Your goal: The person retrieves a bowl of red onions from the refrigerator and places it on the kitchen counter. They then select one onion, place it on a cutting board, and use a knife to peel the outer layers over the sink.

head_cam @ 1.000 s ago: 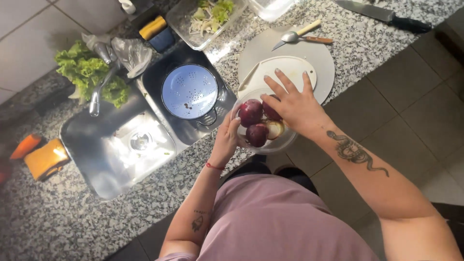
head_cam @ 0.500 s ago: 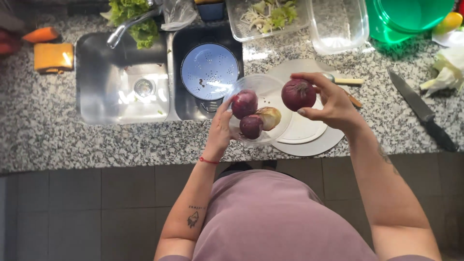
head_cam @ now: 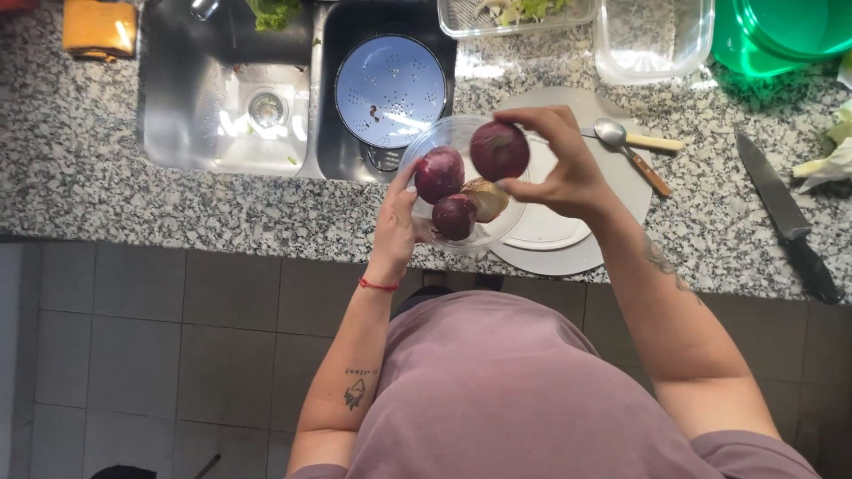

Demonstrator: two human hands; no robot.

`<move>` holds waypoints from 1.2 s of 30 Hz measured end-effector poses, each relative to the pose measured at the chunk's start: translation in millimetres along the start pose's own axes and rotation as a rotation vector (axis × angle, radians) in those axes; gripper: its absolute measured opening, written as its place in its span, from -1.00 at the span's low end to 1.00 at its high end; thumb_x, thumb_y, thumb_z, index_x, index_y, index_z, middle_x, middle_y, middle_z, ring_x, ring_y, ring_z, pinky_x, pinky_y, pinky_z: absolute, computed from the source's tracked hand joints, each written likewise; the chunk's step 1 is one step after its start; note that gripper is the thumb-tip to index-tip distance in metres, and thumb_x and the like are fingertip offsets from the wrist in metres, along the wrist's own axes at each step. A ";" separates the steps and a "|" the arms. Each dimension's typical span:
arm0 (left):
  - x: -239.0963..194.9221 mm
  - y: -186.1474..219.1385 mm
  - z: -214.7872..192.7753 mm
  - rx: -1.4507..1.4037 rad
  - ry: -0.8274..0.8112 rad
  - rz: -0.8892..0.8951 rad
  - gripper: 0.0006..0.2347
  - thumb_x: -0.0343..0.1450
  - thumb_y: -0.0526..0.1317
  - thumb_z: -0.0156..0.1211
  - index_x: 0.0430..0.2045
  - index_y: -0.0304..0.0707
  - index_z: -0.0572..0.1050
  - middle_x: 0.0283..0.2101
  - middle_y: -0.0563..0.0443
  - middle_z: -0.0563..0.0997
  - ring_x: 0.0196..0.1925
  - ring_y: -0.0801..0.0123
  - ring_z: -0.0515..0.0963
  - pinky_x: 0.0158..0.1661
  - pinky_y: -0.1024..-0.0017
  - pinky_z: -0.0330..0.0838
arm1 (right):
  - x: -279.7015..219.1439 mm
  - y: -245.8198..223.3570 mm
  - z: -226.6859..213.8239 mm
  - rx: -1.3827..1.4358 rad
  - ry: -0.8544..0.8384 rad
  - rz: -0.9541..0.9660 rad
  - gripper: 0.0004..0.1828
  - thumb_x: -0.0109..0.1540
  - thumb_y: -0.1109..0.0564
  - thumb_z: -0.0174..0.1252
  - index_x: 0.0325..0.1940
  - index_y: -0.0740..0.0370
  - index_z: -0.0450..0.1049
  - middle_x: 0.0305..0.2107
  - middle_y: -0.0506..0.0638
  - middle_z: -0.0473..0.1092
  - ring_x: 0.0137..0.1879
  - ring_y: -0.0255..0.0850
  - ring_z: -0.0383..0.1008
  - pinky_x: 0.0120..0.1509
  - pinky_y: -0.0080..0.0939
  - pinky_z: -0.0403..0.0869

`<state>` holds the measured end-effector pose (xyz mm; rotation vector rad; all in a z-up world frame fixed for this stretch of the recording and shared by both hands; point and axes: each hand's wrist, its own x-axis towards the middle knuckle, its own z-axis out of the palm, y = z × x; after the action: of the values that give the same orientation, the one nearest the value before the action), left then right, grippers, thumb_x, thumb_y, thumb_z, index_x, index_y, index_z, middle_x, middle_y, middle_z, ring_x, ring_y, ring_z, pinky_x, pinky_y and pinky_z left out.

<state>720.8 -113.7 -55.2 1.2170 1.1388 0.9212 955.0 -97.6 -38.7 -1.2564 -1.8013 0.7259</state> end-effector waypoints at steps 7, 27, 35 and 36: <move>5.4 5.7 -6.6 -0.049 -0.002 -0.042 -0.60 0.45 -0.16 -0.30 0.20 -0.20 0.19 0.28 -0.34 0.10 0.34 -0.13 0.05 0.22 0.05 0.05 | -26.9 5.2 -15.4 1.028 0.244 0.614 -0.44 0.11 -0.33 -0.13 -0.06 0.09 0.39 -0.24 0.05 0.43 -0.16 -0.25 0.39 -0.08 -0.31 0.27; 8.3 8.9 -14.4 0.009 0.005 -0.022 -0.58 0.42 -0.12 -0.29 0.19 -0.19 0.20 0.25 -0.42 0.12 0.31 -0.25 0.05 0.21 -0.07 0.04 | -37.9 -10.1 -8.5 0.412 0.210 0.266 -0.19 -0.05 -0.12 0.30 0.17 0.32 0.27 -0.06 0.21 0.34 0.04 -0.11 0.28 0.14 -0.26 0.11; 3.1 0.1 4.0 -0.165 -0.157 -0.111 -0.47 0.36 -0.20 -0.27 0.28 -0.12 -0.13 0.27 -0.46 0.00 0.00 -0.46 0.38 -0.22 0.01 0.57 | -20.2 -20.3 21.0 -0.937 -0.027 -0.078 -0.22 -0.13 0.11 0.34 0.18 0.08 0.33 0.00 0.04 0.28 0.15 -0.08 0.02 0.12 0.01 -0.09; -1.0 1.5 7.5 -0.167 -0.157 -0.113 -0.47 0.36 -0.20 -0.27 0.28 -0.12 -0.13 0.27 -0.46 0.00 0.00 -0.46 0.38 -0.22 0.01 0.57 | -18.7 -23.8 25.8 -0.937 -0.029 -0.078 -0.22 -0.13 0.11 0.34 0.18 0.08 0.33 0.00 0.04 0.28 0.15 -0.08 0.02 0.12 0.01 -0.09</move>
<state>728.0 -116.1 -53.7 1.0595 0.9756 0.8043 924.8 -123.5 -38.1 -1.7212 -2.2872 -0.2136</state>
